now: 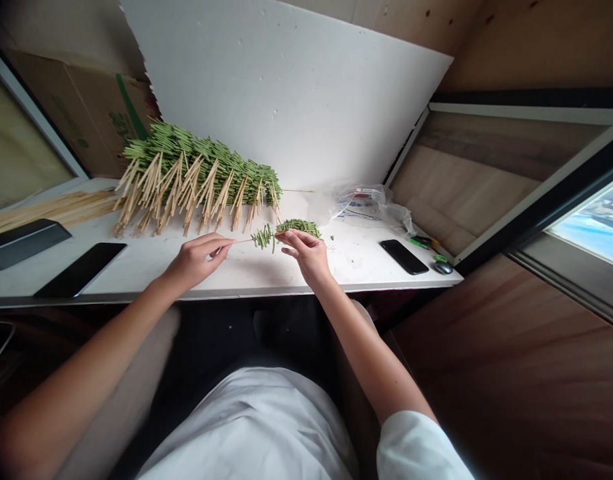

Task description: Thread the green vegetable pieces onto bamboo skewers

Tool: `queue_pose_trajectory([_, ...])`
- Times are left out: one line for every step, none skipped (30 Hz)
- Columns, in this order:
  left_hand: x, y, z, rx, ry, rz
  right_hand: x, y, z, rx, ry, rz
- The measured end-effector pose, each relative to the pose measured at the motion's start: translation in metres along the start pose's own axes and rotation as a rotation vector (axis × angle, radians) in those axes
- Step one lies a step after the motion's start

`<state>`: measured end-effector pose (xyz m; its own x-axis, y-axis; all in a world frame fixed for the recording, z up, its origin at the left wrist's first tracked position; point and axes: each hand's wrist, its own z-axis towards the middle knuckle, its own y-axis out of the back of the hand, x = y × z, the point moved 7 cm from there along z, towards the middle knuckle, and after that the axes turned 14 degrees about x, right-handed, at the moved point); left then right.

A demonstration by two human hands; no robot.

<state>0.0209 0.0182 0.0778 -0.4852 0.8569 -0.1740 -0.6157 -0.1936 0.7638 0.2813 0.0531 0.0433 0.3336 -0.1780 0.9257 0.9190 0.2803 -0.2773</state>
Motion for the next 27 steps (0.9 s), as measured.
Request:
queue_pose_trajectory([0.000,0.000,0.000,-0.006,-0.007,0.009,-0.001,0.000,0.000,-0.003,-0.006,0.007])
queue_pose_trajectory([0.000,0.000,-0.001,-0.007,-0.013,0.014,-0.002,-0.001,-0.001,-0.005,-0.012,0.010])
queue_pose_trajectory([0.000,0.000,-0.001,-0.002,-0.016,0.016,-0.003,-0.001,-0.001,-0.009,-0.017,0.010])
queue_pose_trajectory([0.000,-0.001,-0.001,0.007,-0.015,0.016,-0.004,-0.001,-0.002,-0.013,-0.021,0.007])
queue_pose_trajectory([0.000,-0.002,0.000,0.018,-0.012,0.012,-0.006,-0.001,-0.002,-0.017,-0.027,0.001])
queue_pose_trajectory([0.000,-0.003,0.000,0.031,-0.008,0.006,-0.007,-0.002,-0.002,-0.021,-0.034,-0.007])
queue_pose_trajectory([-0.001,-0.004,0.001,0.045,-0.003,-0.001,-0.009,-0.002,-0.002,-0.029,-0.038,-0.015])
queue_pose_trajectory([-0.002,-0.006,0.002,0.059,0.003,-0.009,-0.011,-0.002,-0.001,-0.039,-0.040,-0.021])
queue_pose_trajectory([-0.003,-0.006,0.003,0.066,0.007,-0.016,-0.012,-0.001,-0.001,-0.049,-0.040,-0.024])
queue_pose_trajectory([-0.005,-0.006,0.004,0.065,0.007,-0.020,-0.013,-0.001,-0.001,-0.056,-0.038,-0.025])
queue_pose_trajectory([-0.006,-0.006,0.004,0.058,0.007,-0.020,-0.013,-0.001,0.000,-0.060,-0.036,-0.020])
queue_pose_trajectory([-0.007,-0.004,0.005,0.046,0.007,-0.018,-0.012,-0.001,0.000,-0.059,-0.039,-0.011])
queue_pose_trajectory([-0.008,-0.003,0.005,0.033,0.004,-0.011,-0.012,-0.002,0.001,-0.051,-0.048,0.001])
queue_pose_trajectory([-0.009,-0.001,0.005,0.021,0.000,-0.002,-0.012,-0.002,0.001,-0.038,-0.063,0.012])
queue_pose_trajectory([-0.009,0.000,0.005,0.014,-0.003,0.009,-0.011,-0.003,0.002,-0.025,-0.081,0.020])
queue_pose_trajectory([-0.009,0.001,0.004,0.008,-0.007,0.022,-0.011,-0.003,0.002,-0.012,-0.099,0.025])
queue_pose_trajectory([-0.008,0.001,0.004,0.001,-0.010,0.035,-0.012,-0.003,0.002,-0.002,-0.116,0.024])
queue_pose_trajectory([-0.007,0.001,0.003,-0.004,-0.012,0.044,-0.013,-0.003,0.002,0.003,-0.129,0.021])
queue_pose_trajectory([-0.006,0.001,0.003,-0.008,-0.011,0.048,-0.014,-0.002,0.002,0.002,-0.138,0.018])
queue_pose_trajectory([-0.005,0.000,0.002,-0.010,-0.008,0.049,-0.015,-0.002,0.001,-0.001,-0.146,0.019])
queue_pose_trajectory([-0.004,-0.001,0.001,-0.009,-0.005,0.048,-0.017,-0.001,0.001,-0.006,-0.154,0.023])
queue_pose_trajectory([-0.003,-0.003,0.001,-0.007,-0.003,0.048,-0.019,-0.001,0.000,-0.011,-0.160,0.029])
queue_pose_trajectory([-0.002,-0.004,0.001,-0.004,-0.004,0.050,-0.021,-0.001,0.000,-0.014,-0.167,0.032])
queue_pose_trajectory([-0.002,-0.006,0.000,-0.002,-0.007,0.055,-0.023,-0.001,0.000,-0.017,-0.174,0.031])
queue_pose_trajectory([-0.002,-0.008,0.000,0.000,-0.012,0.061,-0.024,0.000,0.000,-0.020,-0.180,0.023])
queue_pose_trajectory([-0.002,-0.009,0.000,0.002,-0.016,0.065,-0.025,0.000,0.000,-0.025,-0.184,0.010])
queue_pose_trajectory([-0.002,-0.010,0.000,0.003,-0.019,0.067,-0.025,0.000,0.000,-0.029,-0.182,-0.007])
